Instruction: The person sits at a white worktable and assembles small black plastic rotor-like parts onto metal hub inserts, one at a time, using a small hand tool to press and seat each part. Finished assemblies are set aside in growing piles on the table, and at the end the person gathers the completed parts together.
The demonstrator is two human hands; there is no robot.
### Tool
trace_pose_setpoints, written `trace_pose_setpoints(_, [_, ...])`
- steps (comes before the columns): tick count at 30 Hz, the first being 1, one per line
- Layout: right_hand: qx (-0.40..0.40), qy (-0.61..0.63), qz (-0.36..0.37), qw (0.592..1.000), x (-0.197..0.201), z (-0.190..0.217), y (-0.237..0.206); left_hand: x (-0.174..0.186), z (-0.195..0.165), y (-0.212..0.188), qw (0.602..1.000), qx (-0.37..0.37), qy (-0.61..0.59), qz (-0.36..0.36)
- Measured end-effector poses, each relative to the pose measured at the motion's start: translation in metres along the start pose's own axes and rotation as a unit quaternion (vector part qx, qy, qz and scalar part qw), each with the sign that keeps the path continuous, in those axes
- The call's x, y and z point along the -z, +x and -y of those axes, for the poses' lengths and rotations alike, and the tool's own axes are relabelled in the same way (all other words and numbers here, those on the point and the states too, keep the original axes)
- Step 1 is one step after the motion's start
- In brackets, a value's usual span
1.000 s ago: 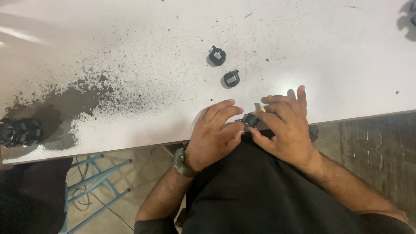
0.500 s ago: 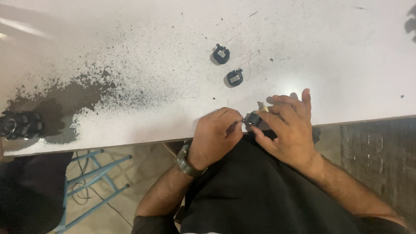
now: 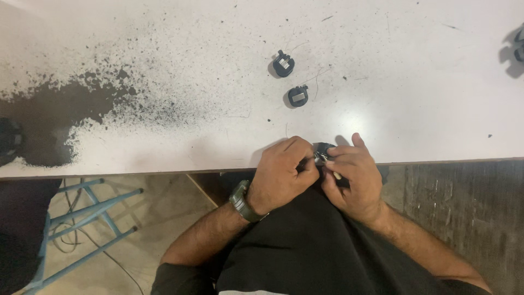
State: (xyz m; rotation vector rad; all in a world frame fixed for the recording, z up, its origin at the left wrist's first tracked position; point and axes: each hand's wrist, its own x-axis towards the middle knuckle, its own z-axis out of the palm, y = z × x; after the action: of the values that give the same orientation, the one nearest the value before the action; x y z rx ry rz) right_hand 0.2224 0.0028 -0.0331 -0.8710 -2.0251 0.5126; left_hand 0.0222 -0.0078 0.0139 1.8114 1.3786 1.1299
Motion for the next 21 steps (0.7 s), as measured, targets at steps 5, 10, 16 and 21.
trace_pose_setpoints(5, [0.016,-0.016,0.000,1.000,-0.002,-0.003,-0.003,-0.002,0.003,-0.001,1.000,0.011,0.001,-0.006])
trace_pose_setpoints(10, [0.034,-0.045,0.031,0.998,0.000,-0.010,0.014,0.005,0.003,0.003,0.998,0.049,-0.025,0.026])
trace_pose_setpoints(16, [-0.017,-0.089,-0.123,0.988,0.040,-0.036,0.049,0.035,0.016,0.054,0.976,0.005,0.216,-0.027])
trace_pose_setpoints(21, [-0.039,-0.080,-0.081,0.993,0.040,-0.035,0.037,0.026,0.018,0.082,0.956,0.104,0.261,0.086])
